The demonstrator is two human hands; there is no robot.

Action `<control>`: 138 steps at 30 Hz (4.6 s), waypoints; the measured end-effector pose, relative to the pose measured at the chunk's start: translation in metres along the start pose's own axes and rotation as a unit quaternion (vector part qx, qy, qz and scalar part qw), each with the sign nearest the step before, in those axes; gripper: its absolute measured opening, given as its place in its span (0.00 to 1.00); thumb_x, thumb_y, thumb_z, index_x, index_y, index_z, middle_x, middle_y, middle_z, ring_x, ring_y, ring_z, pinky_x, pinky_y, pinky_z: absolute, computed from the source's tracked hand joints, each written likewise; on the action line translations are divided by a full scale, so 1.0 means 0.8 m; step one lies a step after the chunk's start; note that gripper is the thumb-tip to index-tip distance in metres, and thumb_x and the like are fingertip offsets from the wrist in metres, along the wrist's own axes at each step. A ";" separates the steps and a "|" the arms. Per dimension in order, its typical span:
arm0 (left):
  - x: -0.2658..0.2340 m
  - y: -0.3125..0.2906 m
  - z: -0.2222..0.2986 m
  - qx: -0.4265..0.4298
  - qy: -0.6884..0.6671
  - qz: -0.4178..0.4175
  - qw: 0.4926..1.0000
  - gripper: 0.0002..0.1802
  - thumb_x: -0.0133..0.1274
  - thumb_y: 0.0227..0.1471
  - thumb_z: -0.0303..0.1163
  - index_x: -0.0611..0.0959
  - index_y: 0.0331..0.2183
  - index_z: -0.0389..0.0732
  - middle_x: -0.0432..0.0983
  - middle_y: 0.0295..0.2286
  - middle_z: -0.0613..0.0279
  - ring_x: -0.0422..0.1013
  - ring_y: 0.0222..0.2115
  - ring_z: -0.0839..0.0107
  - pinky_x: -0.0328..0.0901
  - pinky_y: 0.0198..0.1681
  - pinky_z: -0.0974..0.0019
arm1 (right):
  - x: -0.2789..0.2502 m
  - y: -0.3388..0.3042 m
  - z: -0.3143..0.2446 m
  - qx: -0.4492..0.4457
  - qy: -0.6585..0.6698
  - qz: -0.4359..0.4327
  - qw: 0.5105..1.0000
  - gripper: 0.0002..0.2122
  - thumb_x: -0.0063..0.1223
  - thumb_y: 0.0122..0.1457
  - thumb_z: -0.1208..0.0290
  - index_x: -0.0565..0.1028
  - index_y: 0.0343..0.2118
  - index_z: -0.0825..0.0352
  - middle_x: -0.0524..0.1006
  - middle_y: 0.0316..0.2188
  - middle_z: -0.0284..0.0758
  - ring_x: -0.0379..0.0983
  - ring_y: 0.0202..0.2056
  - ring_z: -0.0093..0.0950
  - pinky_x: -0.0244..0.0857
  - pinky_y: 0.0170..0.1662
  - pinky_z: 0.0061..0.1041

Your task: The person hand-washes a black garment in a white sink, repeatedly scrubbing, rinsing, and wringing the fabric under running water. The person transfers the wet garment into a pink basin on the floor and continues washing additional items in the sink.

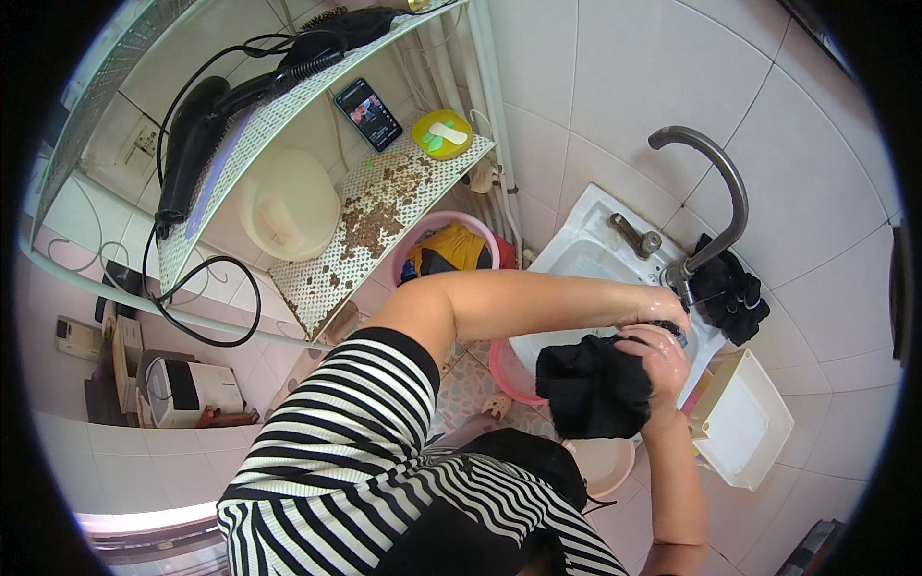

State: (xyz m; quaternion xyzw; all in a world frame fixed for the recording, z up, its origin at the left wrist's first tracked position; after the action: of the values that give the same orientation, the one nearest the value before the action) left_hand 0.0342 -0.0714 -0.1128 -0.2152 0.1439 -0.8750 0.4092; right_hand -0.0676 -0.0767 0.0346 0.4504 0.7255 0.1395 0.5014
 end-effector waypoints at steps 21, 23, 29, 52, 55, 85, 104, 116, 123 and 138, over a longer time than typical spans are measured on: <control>-0.040 0.019 -0.088 0.063 0.074 0.180 0.979 0.30 0.59 0.41 0.39 0.70 0.46 0.40 0.70 0.39 0.61 0.66 0.40 0.69 0.60 0.45 0.68 | 0.066 -0.093 0.046 0.042 -0.040 -0.015 0.998 0.12 0.51 0.41 0.75 0.76 0.32 0.63 0.75 0.34 0.37 0.73 0.38 0.36 0.66 0.42 0.33; -0.083 0.008 -0.125 0.165 -0.096 0.207 0.960 0.28 0.54 0.47 0.38 0.69 0.49 0.41 0.69 0.42 0.61 0.64 0.42 0.70 0.58 0.48 0.67 | 0.062 -0.112 0.068 0.146 -0.007 0.096 0.985 0.10 0.50 0.46 0.76 0.75 0.34 0.65 0.75 0.34 0.38 0.72 0.39 0.35 0.65 0.44 0.32; 0.002 -0.103 -0.095 0.300 0.192 0.166 0.919 0.44 0.59 0.42 0.42 0.59 0.57 0.39 0.59 0.54 0.49 0.58 0.54 0.58 0.53 0.56 0.60 | 0.053 -0.218 0.156 0.460 0.147 0.364 0.796 0.17 0.52 0.48 0.82 0.72 0.44 0.72 0.74 0.39 0.33 0.71 0.39 0.28 0.65 0.44 0.26; -0.241 -0.347 -0.294 0.186 -0.263 0.528 0.786 0.35 0.61 0.40 0.30 0.65 0.51 0.37 0.71 0.40 0.57 0.71 0.39 0.64 0.67 0.43 0.61 | 0.085 -0.330 0.164 0.485 -0.079 -0.108 0.864 0.24 0.57 0.50 0.65 0.68 0.51 0.63 0.65 0.54 0.43 0.58 0.56 0.44 0.52 0.57 0.38; -0.306 -0.362 -0.285 0.152 -0.198 0.532 0.809 0.37 0.62 0.39 0.34 0.65 0.50 0.37 0.71 0.41 0.55 0.71 0.40 0.63 0.68 0.43 0.62 | 0.075 -0.345 0.164 0.497 -0.197 -0.143 0.833 0.22 0.57 0.49 0.62 0.71 0.49 0.60 0.63 0.55 0.43 0.51 0.60 0.44 0.43 0.58 0.50; -0.146 -0.132 -0.207 -0.042 0.515 0.447 0.730 0.45 0.66 0.30 0.42 0.68 0.54 0.46 0.29 0.58 0.35 0.44 0.55 0.38 0.53 0.56 0.53 | -0.108 -0.156 0.288 0.456 -0.417 0.007 0.786 0.52 0.69 0.34 0.68 0.45 0.61 0.38 0.44 0.62 0.43 0.41 0.62 0.46 0.44 0.54 0.62; -0.142 -0.130 -0.204 -0.072 0.519 0.451 0.723 0.45 0.66 0.28 0.41 0.68 0.53 0.49 0.30 0.59 0.38 0.44 0.55 0.39 0.56 0.54 0.53 | -0.132 -0.177 0.378 0.488 -0.344 0.015 0.802 0.39 0.64 0.41 0.61 0.55 0.57 0.51 0.74 0.34 0.41 0.72 0.38 0.41 0.67 0.39 0.38; -0.136 -0.135 -0.201 -0.088 0.510 0.448 0.729 0.46 0.66 0.29 0.43 0.68 0.53 0.50 0.31 0.59 0.38 0.43 0.56 0.41 0.53 0.55 0.52 | -0.224 -0.225 0.283 0.458 -0.181 0.335 0.803 0.29 0.52 0.45 0.65 0.61 0.54 0.55 0.73 0.42 0.44 0.71 0.42 0.42 0.63 0.46 0.33; -0.105 -0.119 -0.179 0.045 0.533 0.449 0.716 0.58 0.69 0.26 0.44 0.57 0.58 0.44 0.32 0.58 0.33 0.38 0.59 0.41 0.40 0.59 0.47 | -0.213 -0.235 0.178 0.341 -0.113 0.417 0.835 0.31 0.50 0.42 0.78 0.59 0.54 0.64 0.64 0.51 0.42 0.60 0.53 0.36 0.51 0.57 0.28; -0.068 -0.046 -0.037 0.304 0.312 0.322 0.841 0.31 0.54 0.29 0.19 0.77 0.43 0.45 0.74 0.40 0.50 0.70 0.43 0.56 0.64 0.47 0.63 | 0.047 -0.323 0.248 0.610 0.364 0.328 0.623 0.47 0.69 0.39 0.67 0.47 0.58 0.69 0.64 0.48 0.42 0.65 0.47 0.31 0.63 0.47 0.27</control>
State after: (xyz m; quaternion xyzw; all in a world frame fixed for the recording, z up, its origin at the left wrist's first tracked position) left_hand 0.0267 -0.0034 -0.1369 0.2629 0.0517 -0.7149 0.6459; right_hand -0.0348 -0.2395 -0.2481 0.7732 0.5721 -0.0269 -0.2721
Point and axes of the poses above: each hand's wrist, its own y-axis towards the middle knuckle, its own x-axis out of the palm, z = x × y, the point moved 8 cm from there along y, towards the middle knuckle
